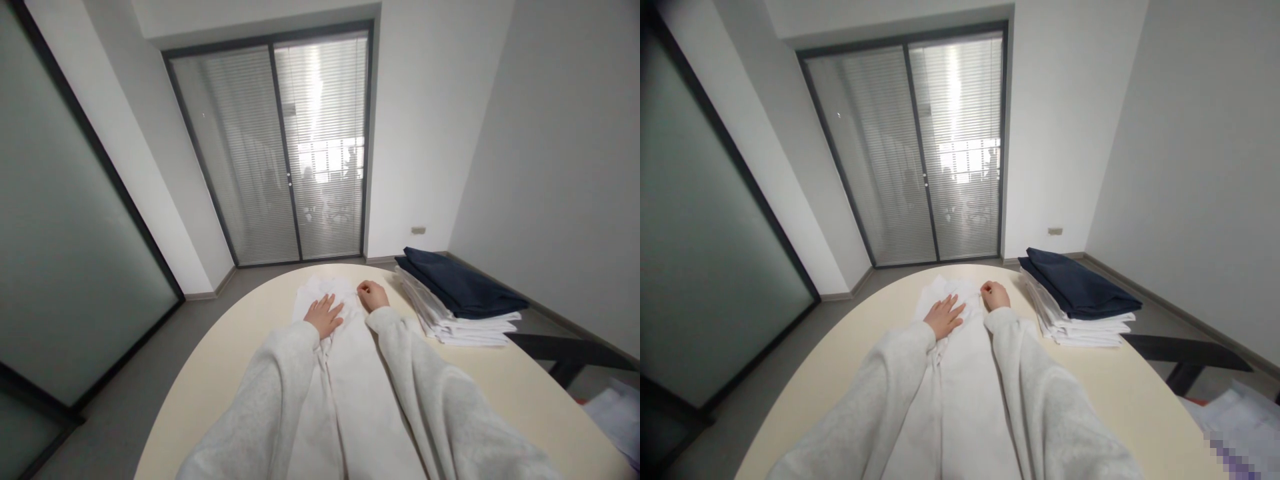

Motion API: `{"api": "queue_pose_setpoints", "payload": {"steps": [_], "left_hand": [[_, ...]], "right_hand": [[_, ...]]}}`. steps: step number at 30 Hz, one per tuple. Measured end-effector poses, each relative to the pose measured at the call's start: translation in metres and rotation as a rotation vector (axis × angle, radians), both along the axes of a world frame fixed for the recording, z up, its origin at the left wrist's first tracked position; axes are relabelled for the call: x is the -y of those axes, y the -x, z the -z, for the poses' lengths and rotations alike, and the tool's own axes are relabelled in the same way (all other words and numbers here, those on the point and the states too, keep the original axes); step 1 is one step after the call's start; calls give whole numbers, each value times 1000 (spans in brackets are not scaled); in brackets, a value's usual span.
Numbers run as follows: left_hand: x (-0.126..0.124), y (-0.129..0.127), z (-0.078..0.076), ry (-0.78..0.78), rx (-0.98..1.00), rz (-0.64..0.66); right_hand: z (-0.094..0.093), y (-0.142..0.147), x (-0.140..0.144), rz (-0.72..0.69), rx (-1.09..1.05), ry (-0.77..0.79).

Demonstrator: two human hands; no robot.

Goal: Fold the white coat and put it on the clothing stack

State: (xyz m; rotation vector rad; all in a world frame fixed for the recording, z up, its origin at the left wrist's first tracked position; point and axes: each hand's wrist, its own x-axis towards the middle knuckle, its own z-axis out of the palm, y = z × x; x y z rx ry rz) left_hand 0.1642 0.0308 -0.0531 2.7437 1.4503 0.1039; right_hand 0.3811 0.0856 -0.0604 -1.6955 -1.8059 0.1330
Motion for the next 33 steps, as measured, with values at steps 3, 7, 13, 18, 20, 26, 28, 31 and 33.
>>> {"api": "queue_pose_setpoints", "payload": {"steps": [3, 7, 13, 18, 20, 26, 28, 31, 33], "left_hand": [[0, 0, 0, 2, 5, 6], [-1, 0, 2, -1, 15, 10], [2, -2, 1, -25, 15, 50], [4, -4, 0, -46, 4, 69], [4, -3, 0, -50, -4, 70], [4, -3, 3, -81, -15, 67], [4, -3, 3, -79, -11, 72], [4, -4, 2, -75, -5, 77], [4, -4, 2, -69, 0, 74]], "right_hand": [[0, -1, -3, -37, -88, 50], [2, -4, -9, -80, -342, 134], [3, -6, -19, -116, -575, 126], [4, 7, -24, -182, -817, 112], [4, 11, -25, -217, -901, 111], [-4, 8, -20, -319, -1029, 142], [-5, 9, -20, -329, -1041, 141], [-3, 15, -22, -267, -1026, 125], [0, 20, -26, -181, -998, 96]]}}
